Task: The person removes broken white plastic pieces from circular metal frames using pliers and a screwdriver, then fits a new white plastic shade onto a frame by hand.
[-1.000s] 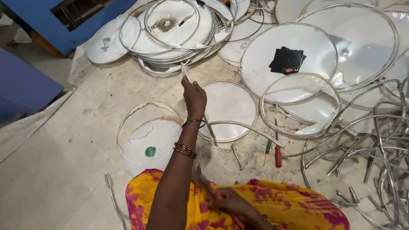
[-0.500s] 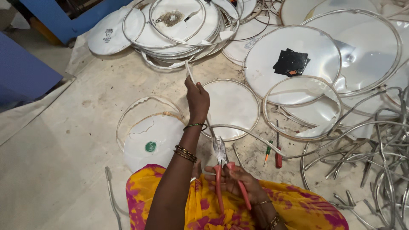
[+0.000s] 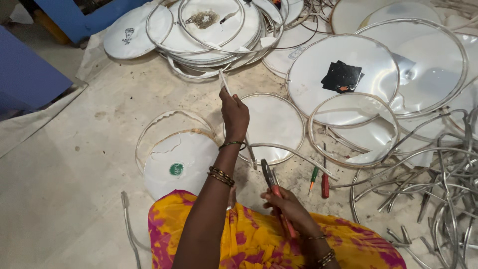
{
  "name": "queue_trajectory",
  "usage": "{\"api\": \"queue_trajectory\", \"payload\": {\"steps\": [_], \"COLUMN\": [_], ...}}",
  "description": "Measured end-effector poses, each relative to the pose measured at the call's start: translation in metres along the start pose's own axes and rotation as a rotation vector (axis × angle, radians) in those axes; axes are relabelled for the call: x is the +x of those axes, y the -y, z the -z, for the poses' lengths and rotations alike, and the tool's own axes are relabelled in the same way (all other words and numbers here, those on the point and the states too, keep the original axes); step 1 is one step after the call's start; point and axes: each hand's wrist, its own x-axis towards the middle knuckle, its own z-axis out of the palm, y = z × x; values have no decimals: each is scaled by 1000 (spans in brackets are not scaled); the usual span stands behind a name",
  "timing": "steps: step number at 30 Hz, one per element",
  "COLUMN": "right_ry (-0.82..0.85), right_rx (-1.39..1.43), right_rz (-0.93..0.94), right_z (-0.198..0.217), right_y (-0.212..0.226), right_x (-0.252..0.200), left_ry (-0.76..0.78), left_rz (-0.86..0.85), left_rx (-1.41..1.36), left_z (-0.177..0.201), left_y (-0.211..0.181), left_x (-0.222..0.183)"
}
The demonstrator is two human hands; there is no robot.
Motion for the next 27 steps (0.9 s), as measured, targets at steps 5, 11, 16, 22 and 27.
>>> {"api": "queue_trajectory", "payload": {"steps": [5, 11, 16, 22, 27], "right_ry": [-222, -216, -279, -740, -822], "right_rx": [-419, -900, -853, -1110, -1201], "right_rz": [-102, -64, 400, 1028, 977], "right_z": [-5, -13, -28, -22, -1], "right_y": [-50, -41, 35, 135, 150], "right_x": [25, 16, -41, -88, -46], "left_ry": [-21, -47, -64, -47, -15], "left_rz": [-21, -62, -83, -67, -75], "left_rx": [-13, 6, 7, 12, 52], "left_z": [-11, -20, -23, -25, -17], "left_y": [4, 4, 1, -4, -1], "left_x": [3, 1, 3, 0, 0]}}
